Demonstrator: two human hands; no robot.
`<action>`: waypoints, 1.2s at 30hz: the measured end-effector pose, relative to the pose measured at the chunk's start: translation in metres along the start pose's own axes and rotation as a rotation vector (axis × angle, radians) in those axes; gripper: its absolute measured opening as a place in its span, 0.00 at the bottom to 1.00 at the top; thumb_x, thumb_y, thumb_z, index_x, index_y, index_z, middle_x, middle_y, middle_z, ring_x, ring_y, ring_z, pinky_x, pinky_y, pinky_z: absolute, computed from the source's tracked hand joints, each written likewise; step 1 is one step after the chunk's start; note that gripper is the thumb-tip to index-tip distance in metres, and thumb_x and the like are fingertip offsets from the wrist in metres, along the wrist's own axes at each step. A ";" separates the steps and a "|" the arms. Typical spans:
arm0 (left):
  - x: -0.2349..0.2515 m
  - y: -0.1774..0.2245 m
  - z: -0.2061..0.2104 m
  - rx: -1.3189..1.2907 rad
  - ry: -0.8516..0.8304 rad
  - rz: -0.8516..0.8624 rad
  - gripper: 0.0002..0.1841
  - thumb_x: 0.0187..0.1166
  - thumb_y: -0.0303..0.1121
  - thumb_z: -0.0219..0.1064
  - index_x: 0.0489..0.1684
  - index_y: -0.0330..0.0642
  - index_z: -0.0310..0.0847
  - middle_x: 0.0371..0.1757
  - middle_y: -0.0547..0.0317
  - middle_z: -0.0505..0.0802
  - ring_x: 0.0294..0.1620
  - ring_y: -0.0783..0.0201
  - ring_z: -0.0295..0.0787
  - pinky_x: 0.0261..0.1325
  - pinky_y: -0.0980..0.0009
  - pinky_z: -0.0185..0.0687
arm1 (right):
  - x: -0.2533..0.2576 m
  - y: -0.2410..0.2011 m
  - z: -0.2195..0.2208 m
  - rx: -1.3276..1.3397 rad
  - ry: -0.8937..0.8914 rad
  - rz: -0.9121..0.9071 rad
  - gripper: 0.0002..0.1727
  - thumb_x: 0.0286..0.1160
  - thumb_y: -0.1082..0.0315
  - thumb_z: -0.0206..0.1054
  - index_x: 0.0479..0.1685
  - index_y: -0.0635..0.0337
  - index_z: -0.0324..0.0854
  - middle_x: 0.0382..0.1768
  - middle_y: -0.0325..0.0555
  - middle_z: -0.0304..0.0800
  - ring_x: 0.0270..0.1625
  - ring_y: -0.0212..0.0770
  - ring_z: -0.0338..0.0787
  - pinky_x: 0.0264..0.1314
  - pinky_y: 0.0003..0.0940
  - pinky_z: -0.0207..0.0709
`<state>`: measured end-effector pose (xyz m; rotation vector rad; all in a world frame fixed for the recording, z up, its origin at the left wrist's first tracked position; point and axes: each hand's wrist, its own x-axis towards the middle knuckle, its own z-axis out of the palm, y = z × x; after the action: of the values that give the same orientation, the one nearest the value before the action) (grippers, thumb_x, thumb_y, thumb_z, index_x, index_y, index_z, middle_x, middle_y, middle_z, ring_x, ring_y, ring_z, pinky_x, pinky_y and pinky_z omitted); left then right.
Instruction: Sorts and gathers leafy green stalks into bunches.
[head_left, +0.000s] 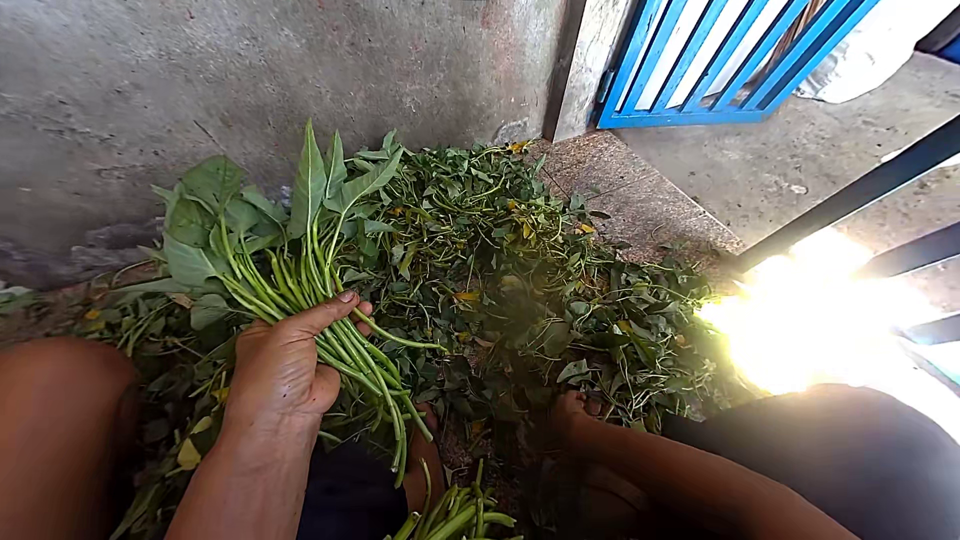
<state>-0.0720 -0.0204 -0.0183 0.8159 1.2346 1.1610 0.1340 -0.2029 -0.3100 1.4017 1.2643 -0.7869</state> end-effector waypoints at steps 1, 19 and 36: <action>-0.001 0.000 0.002 -0.004 -0.006 0.000 0.18 0.71 0.18 0.73 0.57 0.37 0.78 0.39 0.47 0.94 0.31 0.57 0.95 0.33 0.63 0.94 | -0.005 0.015 0.001 0.047 0.015 -0.051 0.19 0.85 0.69 0.56 0.64 0.75 0.79 0.66 0.73 0.82 0.67 0.71 0.84 0.64 0.70 0.75; -0.001 -0.003 0.008 -0.045 -0.002 -0.031 0.18 0.69 0.16 0.73 0.56 0.33 0.78 0.38 0.44 0.94 0.29 0.55 0.94 0.28 0.62 0.92 | -0.014 0.117 -0.004 0.651 0.376 -0.322 0.17 0.79 0.61 0.69 0.56 0.66 0.89 0.57 0.68 0.90 0.64 0.67 0.88 0.69 0.73 0.74; 0.003 -0.009 0.010 -0.063 -0.023 -0.038 0.17 0.68 0.12 0.72 0.54 0.27 0.77 0.33 0.39 0.93 0.25 0.51 0.93 0.25 0.62 0.92 | -0.078 0.158 -0.026 1.748 0.494 -1.000 0.06 0.70 0.71 0.76 0.44 0.58 0.92 0.40 0.41 0.96 0.42 0.36 0.94 0.49 0.33 0.89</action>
<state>-0.0608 -0.0190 -0.0256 0.7539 1.1842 1.1513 0.2638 -0.1839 -0.1895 2.2769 1.6493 -2.8068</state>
